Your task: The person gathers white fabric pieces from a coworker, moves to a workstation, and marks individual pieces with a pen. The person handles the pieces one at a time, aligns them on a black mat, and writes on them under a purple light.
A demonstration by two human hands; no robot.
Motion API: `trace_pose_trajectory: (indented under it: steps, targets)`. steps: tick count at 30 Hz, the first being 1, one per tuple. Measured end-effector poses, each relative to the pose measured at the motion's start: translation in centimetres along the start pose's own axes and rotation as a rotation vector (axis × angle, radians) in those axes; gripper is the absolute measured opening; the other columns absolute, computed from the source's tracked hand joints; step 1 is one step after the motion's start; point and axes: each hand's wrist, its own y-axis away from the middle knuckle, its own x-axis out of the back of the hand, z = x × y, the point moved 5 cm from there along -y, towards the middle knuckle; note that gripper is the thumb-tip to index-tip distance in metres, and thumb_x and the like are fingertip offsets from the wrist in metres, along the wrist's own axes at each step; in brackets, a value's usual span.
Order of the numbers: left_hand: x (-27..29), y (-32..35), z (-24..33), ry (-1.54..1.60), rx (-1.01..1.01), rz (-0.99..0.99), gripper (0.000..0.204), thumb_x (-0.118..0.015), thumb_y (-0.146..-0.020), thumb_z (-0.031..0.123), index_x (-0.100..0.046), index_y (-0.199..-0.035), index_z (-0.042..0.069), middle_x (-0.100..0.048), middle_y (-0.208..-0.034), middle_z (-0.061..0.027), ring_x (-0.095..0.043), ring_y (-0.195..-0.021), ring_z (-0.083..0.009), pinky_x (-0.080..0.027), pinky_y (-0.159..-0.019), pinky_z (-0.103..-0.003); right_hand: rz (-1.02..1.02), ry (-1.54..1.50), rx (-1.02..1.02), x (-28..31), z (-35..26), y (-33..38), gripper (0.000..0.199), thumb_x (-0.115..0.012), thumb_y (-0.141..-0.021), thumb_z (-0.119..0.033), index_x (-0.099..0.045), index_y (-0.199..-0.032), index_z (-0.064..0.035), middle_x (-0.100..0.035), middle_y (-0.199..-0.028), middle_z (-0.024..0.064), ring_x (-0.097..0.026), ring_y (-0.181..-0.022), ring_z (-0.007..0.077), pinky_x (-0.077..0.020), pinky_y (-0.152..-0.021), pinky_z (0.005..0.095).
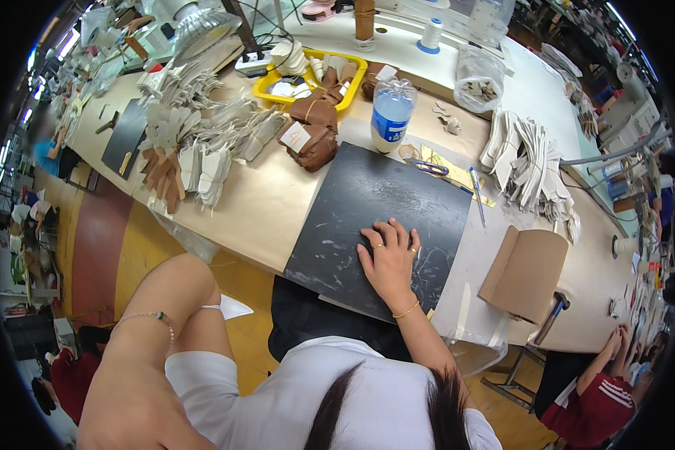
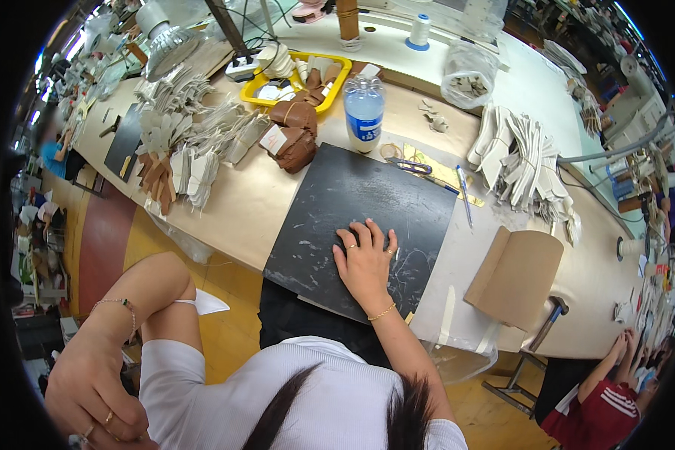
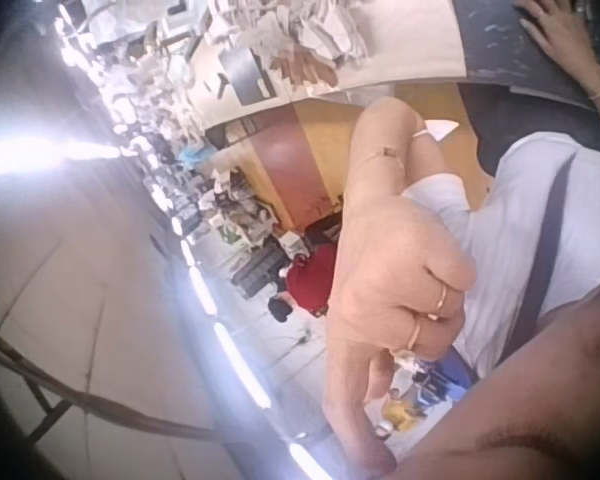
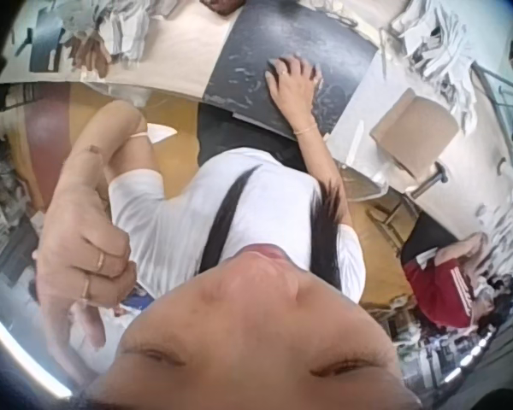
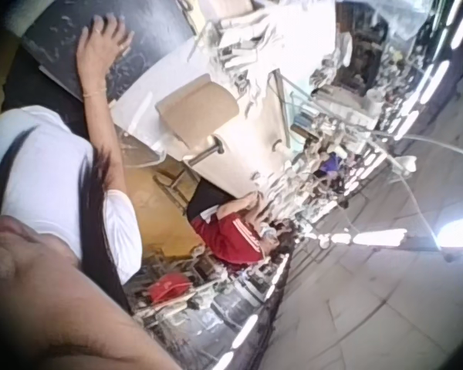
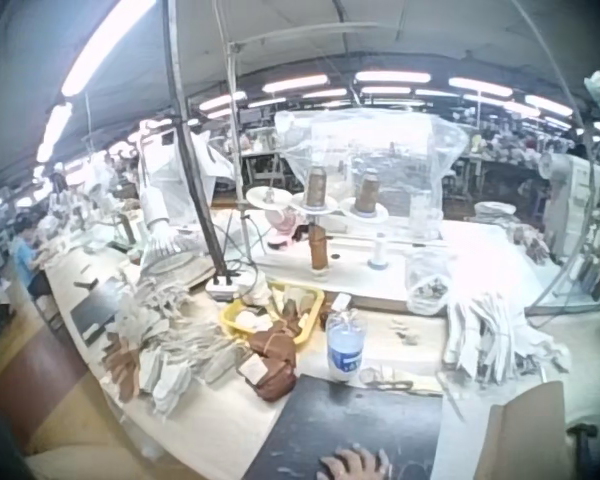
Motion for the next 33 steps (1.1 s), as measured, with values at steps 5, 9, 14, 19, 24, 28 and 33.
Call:
trace_pose_trajectory:
  steps: [5, 9, 14, 19, 24, 28, 33]
  targets:
    - [0.1, 0.7, -0.7, -0.071, -0.077, 0.056, 0.048, -0.061, -0.096, 0.03, -0.048, -0.142, 0.03, -0.059, -0.059, -0.0067, -0.045, -0.042, -0.0061, -0.032, -0.043, -0.019, -0.003, -0.023, -0.004, 0.0, 0.0, 0.0, 0.027, -0.07, -0.086, -0.027, -0.067, -0.111, -0.0171, -0.057, -0.122, 0.0041, -0.044, -0.13, 0.0277, -0.0202, -0.111, 0.0569]
    - [1.1, 0.5, -1.6, 0.081, -0.012, -0.118, 0.045, -0.063, -0.095, 0.03, -0.052, -0.139, 0.033, -0.062, -0.064, -0.0074, -0.047, -0.044, -0.0059, -0.033, -0.044, -0.019, -0.002, -0.035, -0.01, 0.1, -0.1, 0.2, 0.027, -0.07, -0.086, -0.026, -0.067, -0.111, -0.0171, -0.056, -0.123, 0.0043, -0.043, -0.131, 0.0275, -0.0198, -0.112, 0.0552]
    - [2.2, 3.9, -3.6, 0.108, 0.325, -0.522, 0.049, -0.068, -0.091, 0.034, -0.053, -0.138, 0.03, -0.065, -0.078, -0.0083, -0.052, -0.052, -0.0102, -0.038, -0.049, -0.022, -0.008, -0.064, -0.022, 0.3, 0.4, 0.1, 0.03, -0.07, -0.086, -0.027, -0.066, -0.114, -0.0172, -0.056, -0.124, 0.0045, -0.043, -0.131, 0.0278, -0.0187, -0.113, 0.054]
    - [0.2, 13.0, -9.6, -0.073, 1.195, -0.613, 0.051, -0.073, -0.086, 0.033, -0.06, -0.132, 0.011, -0.071, -0.106, -0.0133, -0.071, -0.087, -0.0232, -0.055, -0.067, -0.031, -0.238, -0.258, 0.009, 1.4, 1.3, 0.3, 0.034, -0.068, -0.089, -0.028, -0.063, -0.121, -0.0171, -0.055, -0.13, 0.0062, -0.038, -0.138, 0.0284, -0.017, -0.115, 0.0605]
    - [-1.9, 23.6, -17.1, -1.074, 1.304, -0.355, 0.073, -0.073, -0.082, 0.042, -0.048, -0.143, 0.01, -0.039, -0.149, -0.0218, -0.038, -0.137, -0.0413, -0.033, -0.11, -0.055, -0.176, 0.017, -0.183, 12.0, 3.9, 1.5, 0.042, -0.067, -0.09, -0.032, -0.058, -0.129, -0.0181, -0.052, -0.138, 0.0062, -0.036, -0.141, 0.0292, -0.0146, -0.116, 0.0625]
    - [-5.6, 29.0, -19.6, -1.035, 1.277, -0.131, 0.064, -0.073, -0.084, 0.038, -0.053, -0.139, 0.01, -0.033, -0.155, -0.0214, -0.03, -0.143, -0.0404, -0.022, -0.115, -0.058, -0.1, 0.461, -0.549, 20.8, 8.7, 7.2, 0.07, -0.076, -0.081, -0.024, -0.046, -0.144, -0.025, -0.042, -0.149, 0.0057, -0.031, -0.143, 0.0337, -0.0159, -0.116, 0.0626]
    - [-5.8, 29.2, -19.9, -1.13, 1.241, -0.122, 0.059, -0.072, -0.083, 0.037, -0.058, -0.134, 0.01, -0.036, -0.153, -0.0214, -0.03, -0.143, -0.04, -0.019, -0.116, -0.058, -0.191, 0.502, -1.022, 24.9, 12.3, 12.1, 0.098, -0.083, -0.07, -0.009, -0.034, -0.152, -0.0281, -0.02, -0.161, 0.0069, -0.023, -0.146, 0.0402, -0.0249, -0.114, 0.0633]
